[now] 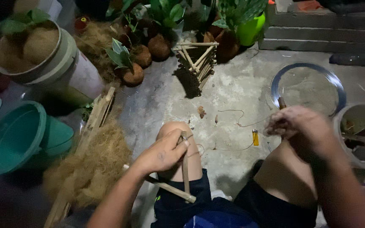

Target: The person sits on the ground and assembles a small triangular bamboo frame, tying bamboo sticks together with thin wire. They cut wire with scissors, twist it by hand around the joints, and use a lighter to burn the wire ends before tightening the ties on the frame.

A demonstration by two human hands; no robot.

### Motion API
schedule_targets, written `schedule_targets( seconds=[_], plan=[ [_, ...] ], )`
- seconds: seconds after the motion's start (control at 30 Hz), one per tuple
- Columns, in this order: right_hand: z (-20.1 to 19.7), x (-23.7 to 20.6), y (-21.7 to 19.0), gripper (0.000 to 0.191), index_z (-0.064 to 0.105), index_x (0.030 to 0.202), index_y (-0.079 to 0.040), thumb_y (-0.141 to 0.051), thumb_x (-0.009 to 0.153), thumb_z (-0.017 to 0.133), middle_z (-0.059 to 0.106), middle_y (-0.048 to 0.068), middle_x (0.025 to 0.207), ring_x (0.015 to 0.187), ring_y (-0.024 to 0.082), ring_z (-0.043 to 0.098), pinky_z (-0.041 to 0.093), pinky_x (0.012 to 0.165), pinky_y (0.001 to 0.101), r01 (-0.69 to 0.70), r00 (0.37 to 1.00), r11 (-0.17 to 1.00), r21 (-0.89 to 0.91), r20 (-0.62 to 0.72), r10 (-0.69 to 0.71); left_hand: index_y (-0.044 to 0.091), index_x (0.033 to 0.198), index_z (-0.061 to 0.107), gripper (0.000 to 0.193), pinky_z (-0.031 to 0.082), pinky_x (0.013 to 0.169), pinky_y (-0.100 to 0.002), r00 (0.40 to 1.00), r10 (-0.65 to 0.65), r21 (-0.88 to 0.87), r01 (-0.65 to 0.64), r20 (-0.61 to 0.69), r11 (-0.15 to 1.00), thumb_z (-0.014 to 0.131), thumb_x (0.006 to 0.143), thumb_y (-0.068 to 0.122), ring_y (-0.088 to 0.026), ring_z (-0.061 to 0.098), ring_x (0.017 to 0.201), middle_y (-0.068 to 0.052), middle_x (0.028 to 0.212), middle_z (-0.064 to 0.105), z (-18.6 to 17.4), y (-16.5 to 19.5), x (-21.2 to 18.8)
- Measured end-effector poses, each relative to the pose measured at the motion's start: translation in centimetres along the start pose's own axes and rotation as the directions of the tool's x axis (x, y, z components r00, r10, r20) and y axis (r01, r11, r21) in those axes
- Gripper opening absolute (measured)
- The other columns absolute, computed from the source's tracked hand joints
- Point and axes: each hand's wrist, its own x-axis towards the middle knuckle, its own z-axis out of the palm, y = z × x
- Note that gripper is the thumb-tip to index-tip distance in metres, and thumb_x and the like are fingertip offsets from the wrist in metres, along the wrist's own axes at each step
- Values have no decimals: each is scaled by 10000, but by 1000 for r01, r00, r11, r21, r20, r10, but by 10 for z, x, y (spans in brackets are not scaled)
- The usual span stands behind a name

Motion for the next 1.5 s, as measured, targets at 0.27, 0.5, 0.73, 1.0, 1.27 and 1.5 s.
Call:
schedule_targets(
  seconds=[0.27,0.5,0.73,1.0,1.27,1.5],
  plan=[
    [109,-5,69,308,659,1264,1,-94,972,676,716,83,956,775,114,589,505,673,279,-86,973,935,-343,175,153,72,1183,630,356,537,825,-421,996,-87,-40,87,3,995,602,929,321,-345,702,973,-191,1002,723,7,-5,-6],
    [116,8,98,291,710,1230,26,1,972,576,725,67,956,840,99,638,534,774,251,96,971,957,-274,235,-30,92,1188,664,364,530,840,-425,997,-28,20,30,-71,999,637,908,322,-345,700,1016,-162,1054,738,10,21,-20],
    [98,12,87,269,751,1153,78,21,916,638,732,93,954,735,110,552,427,639,254,-86,993,988,-128,70,95,90,1214,712,338,549,818,-368,971,47,-75,-67,-236,995,649,946,286,-244,697,954,-117,1051,723,-20,23,-9],
    [60,17,89,181,638,1104,61,-19,970,729,666,96,874,647,96,501,387,547,246,-59,997,998,19,-40,60,16,1240,722,322,523,788,-270,950,15,-362,-133,-311,922,639,1014,228,-91,604,884,-22,965,698,-80,13,-20],
    [88,16,97,242,685,1180,55,-30,959,639,750,149,1011,596,70,470,374,524,228,-24,998,993,115,54,17,98,1120,698,319,541,839,-426,981,55,123,-32,-186,992,687,908,336,-353,702,1008,-159,1049,743,5,3,-5],
    [134,10,129,188,729,1104,52,4,926,694,738,114,970,743,102,613,505,647,254,24,999,998,-59,33,-22,111,1170,699,387,559,823,-400,972,-153,-70,143,-176,987,653,911,396,-311,736,968,-139,1059,757,16,0,-10]
  ],
)
